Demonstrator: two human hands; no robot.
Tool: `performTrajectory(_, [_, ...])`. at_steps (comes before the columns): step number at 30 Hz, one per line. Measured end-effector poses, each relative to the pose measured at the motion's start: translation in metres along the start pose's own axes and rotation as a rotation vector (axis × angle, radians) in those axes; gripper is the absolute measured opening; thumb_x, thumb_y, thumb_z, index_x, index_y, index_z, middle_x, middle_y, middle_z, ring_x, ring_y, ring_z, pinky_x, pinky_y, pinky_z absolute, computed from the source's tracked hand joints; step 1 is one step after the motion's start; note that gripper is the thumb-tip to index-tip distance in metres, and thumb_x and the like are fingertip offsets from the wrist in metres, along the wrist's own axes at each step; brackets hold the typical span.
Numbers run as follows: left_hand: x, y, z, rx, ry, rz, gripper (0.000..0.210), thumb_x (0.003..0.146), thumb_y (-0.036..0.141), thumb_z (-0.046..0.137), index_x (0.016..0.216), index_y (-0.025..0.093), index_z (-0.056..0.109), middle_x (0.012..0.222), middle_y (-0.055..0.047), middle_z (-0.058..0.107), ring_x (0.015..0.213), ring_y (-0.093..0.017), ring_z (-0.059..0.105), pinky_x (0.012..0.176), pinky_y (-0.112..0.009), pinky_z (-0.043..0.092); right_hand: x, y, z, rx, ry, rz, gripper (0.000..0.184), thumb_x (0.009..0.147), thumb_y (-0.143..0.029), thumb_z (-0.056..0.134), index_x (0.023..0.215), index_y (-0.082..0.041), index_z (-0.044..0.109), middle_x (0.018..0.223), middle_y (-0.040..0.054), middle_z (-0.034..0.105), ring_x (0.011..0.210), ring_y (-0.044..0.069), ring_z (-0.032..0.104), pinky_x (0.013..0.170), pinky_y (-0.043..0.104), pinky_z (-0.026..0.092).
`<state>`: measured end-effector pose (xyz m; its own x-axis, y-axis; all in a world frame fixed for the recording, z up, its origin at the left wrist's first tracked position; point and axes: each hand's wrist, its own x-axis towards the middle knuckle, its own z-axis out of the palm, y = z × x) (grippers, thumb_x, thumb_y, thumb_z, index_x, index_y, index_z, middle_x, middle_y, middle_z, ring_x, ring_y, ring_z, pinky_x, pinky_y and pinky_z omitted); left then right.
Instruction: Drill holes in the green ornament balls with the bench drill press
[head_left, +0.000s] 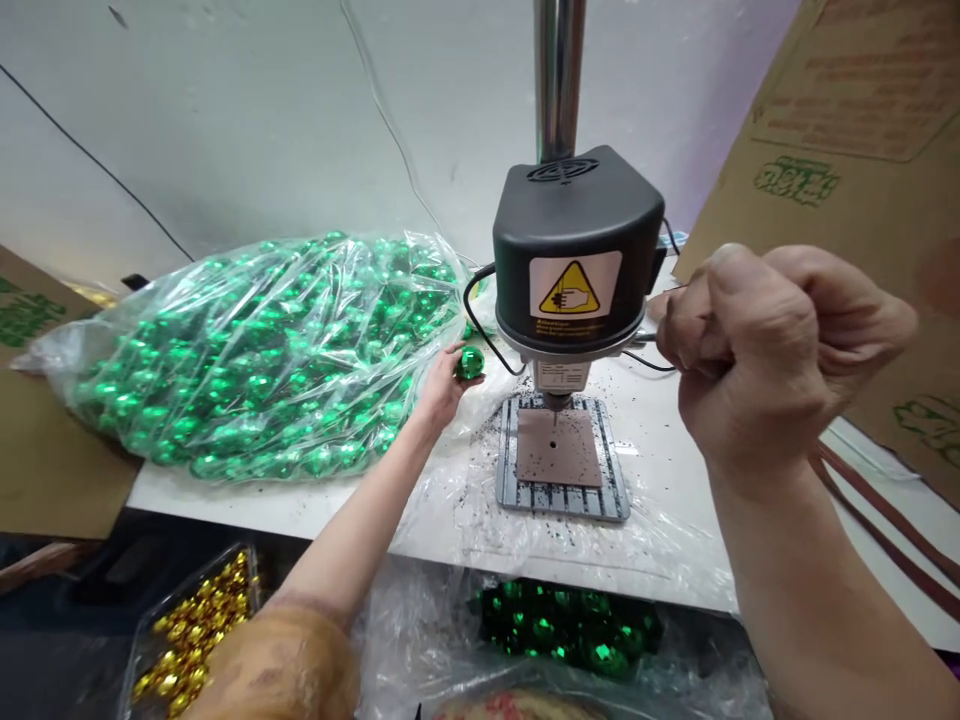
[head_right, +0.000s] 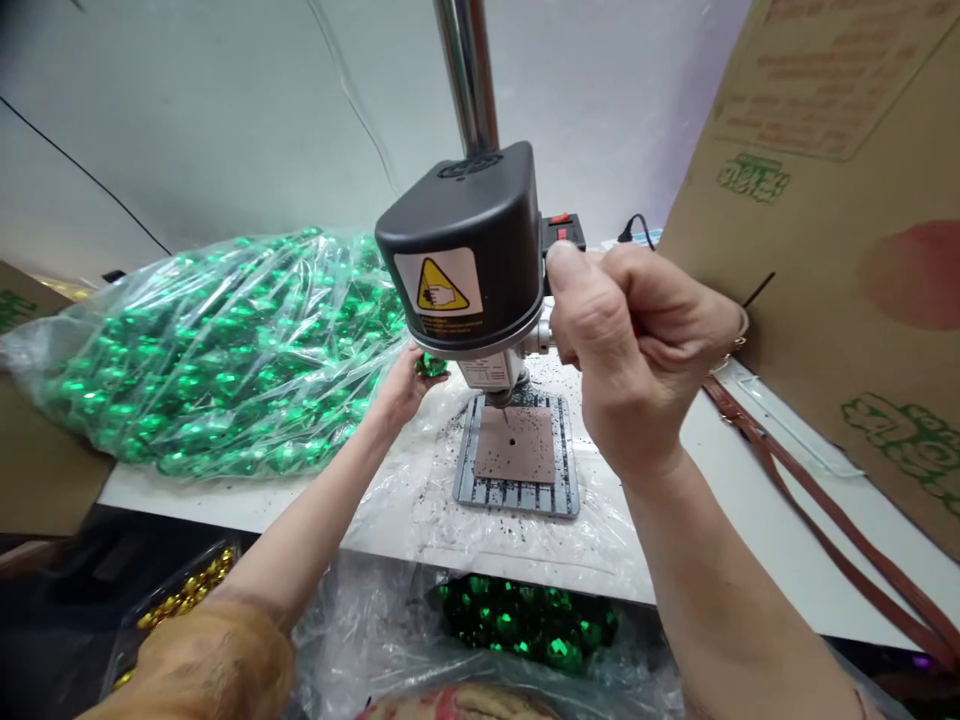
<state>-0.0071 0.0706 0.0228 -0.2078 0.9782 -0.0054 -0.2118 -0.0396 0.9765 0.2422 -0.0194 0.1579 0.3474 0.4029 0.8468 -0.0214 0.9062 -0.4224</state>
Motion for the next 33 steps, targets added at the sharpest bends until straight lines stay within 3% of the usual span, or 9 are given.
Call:
performTrajectory(6, [-0.085, 0.006, -0.010, -0.194, -0.191, -0.157, 0.050, 0.077, 0.041, 0.085, 0.119, 0.022, 0.065, 0.105, -0.004, 0.069, 0.090, -0.017, 0.068, 0.088, -0.038, 0.061, 0.000, 0.004, 0.000, -0.004, 0.044, -0.009, 0.045, 0.087, -0.017, 0.068, 0.052, -0.022, 0.040, 0.044, -0.0059, 0.037, 0.039, 0.010, 0.036, 0.041, 0.035, 0.025])
performTrajectory(10, [-0.110, -0.011, 0.003, -0.148, -0.196, -0.204, 0.053, 0.070, 0.035, 0.090, 0.113, 0.022, 0.063, 0.103, -0.002, 0.072, 0.086, -0.015, 0.070, 0.082, -0.031, 0.058, 0.000, 0.001, 0.001, 0.014, 0.023, 0.011, 0.045, 0.088, -0.018, 0.066, 0.053, -0.020, 0.038, 0.045, -0.0061, 0.036, 0.041, 0.008, 0.033, 0.043, 0.032, 0.022])
performTrajectory(14, [-0.108, -0.033, 0.017, -0.196, -0.128, -0.214, 0.050, 0.066, 0.035, 0.091, 0.101, 0.020, 0.059, 0.095, -0.001, 0.073, 0.079, -0.013, 0.069, 0.074, -0.026, 0.054, 0.001, -0.002, 0.001, 0.044, -0.009, 0.035, 0.045, 0.091, -0.018, 0.064, 0.054, -0.020, 0.038, 0.046, -0.0068, 0.032, 0.042, 0.007, 0.032, 0.044, 0.030, 0.024])
performTrajectory(21, [-0.096, -0.052, 0.024, -0.060, -0.149, -0.129, 0.054, 0.070, 0.043, 0.090, 0.111, 0.019, 0.064, 0.109, -0.007, 0.076, 0.096, -0.020, 0.073, 0.089, -0.035, 0.057, 0.001, -0.002, 0.002, 0.036, -0.013, 0.025, 0.046, 0.090, -0.018, 0.065, 0.054, -0.020, 0.037, 0.045, -0.0061, 0.030, 0.041, 0.008, 0.031, 0.044, 0.030, 0.025])
performTrajectory(26, [-0.094, -0.057, 0.025, 0.089, -0.201, 0.035, 0.059, 0.066, 0.040, 0.093, 0.114, 0.020, 0.066, 0.111, -0.007, 0.075, 0.106, -0.022, 0.070, 0.098, -0.038, 0.055, 0.001, -0.003, 0.003, 0.018, -0.008, 0.026, 0.046, 0.091, -0.018, 0.064, 0.055, -0.021, 0.035, 0.046, -0.0064, 0.030, 0.041, 0.007, 0.030, 0.045, 0.029, 0.025])
performTrajectory(33, [-0.095, -0.062, 0.031, 0.191, -0.355, 0.110, 0.056, 0.070, 0.036, 0.091, 0.116, 0.020, 0.065, 0.119, -0.009, 0.072, 0.113, -0.024, 0.068, 0.101, -0.041, 0.055, 0.001, -0.003, 0.001, -0.015, -0.023, 0.039, 0.050, 0.092, -0.027, 0.067, 0.055, -0.021, 0.034, 0.047, -0.0071, 0.030, 0.042, 0.006, 0.031, 0.047, 0.029, 0.029])
